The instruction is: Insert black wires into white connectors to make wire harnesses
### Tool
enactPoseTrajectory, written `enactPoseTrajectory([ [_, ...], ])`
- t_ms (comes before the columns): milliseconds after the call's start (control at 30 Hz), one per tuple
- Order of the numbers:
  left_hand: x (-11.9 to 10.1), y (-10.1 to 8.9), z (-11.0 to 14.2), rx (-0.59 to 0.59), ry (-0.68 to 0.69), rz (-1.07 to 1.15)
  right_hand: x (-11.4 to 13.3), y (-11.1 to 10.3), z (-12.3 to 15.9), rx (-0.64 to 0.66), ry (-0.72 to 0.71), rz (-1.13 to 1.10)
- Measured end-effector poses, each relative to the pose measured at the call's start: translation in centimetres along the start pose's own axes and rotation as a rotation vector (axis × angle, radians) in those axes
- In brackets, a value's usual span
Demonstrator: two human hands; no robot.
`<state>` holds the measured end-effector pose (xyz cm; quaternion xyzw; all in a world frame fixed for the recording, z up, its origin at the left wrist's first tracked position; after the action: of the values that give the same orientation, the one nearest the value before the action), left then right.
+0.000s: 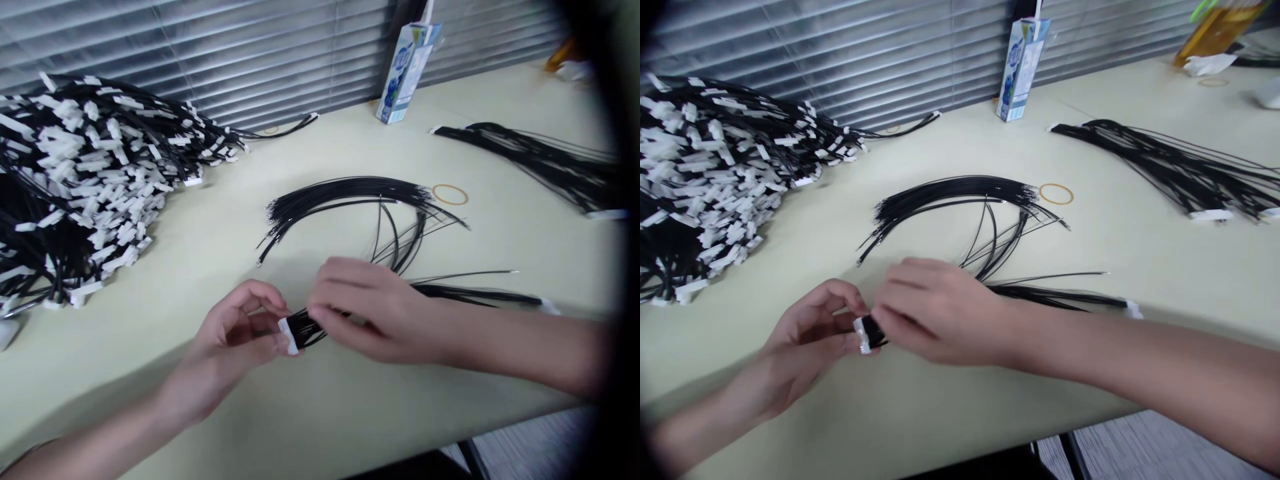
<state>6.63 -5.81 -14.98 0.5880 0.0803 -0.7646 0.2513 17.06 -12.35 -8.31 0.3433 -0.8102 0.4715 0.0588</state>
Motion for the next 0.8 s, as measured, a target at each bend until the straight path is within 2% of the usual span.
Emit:
enactPoseTrajectory([
  [100, 0.0, 0.0, 0.0, -0.018, 0.001, -0.019, -3.4, -0.2, -0.1, -0.014, 0.157, 0.104],
  [200, 0.0, -0.1, -0.1, -0.038, -0.011, -0.031, -6.8, 0.7, 0.0, 0.118, 0.246, 0.310],
  [300, 0.1, -0.1, 0.0, -0.043, -0.018, -0.024, -9.1, 1.6, 0.3, 0.246, 0.277, 0.376],
  [400, 0.0, -0.2, 0.0, -0.050, -0.002, -0.019, -9.5, 2.1, 0.4, 0.285, 0.252, 0.394],
  [667, 0.0, -0.2, 0.1, -0.053, -0.001, -0.007, -7.9, 1.5, 0.3, 0.209, 0.169, 0.470],
  [800, -0.1, 0.0, 0.1, -0.037, 0.000, -0.002, -7.2, 1.2, 0.4, 0.229, 0.112, 0.501],
])
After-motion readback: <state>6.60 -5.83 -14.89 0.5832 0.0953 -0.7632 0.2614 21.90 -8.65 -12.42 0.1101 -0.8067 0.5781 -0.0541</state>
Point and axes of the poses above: each hand's wrist, its own z-axis away from the middle knuckle, its own y-axis out of the palm, x = y × z, the point moved 8 cm from there along -z, towards the middle knuckle, and after that the axes turned 2 degrees about y, right-handed, at the moved point
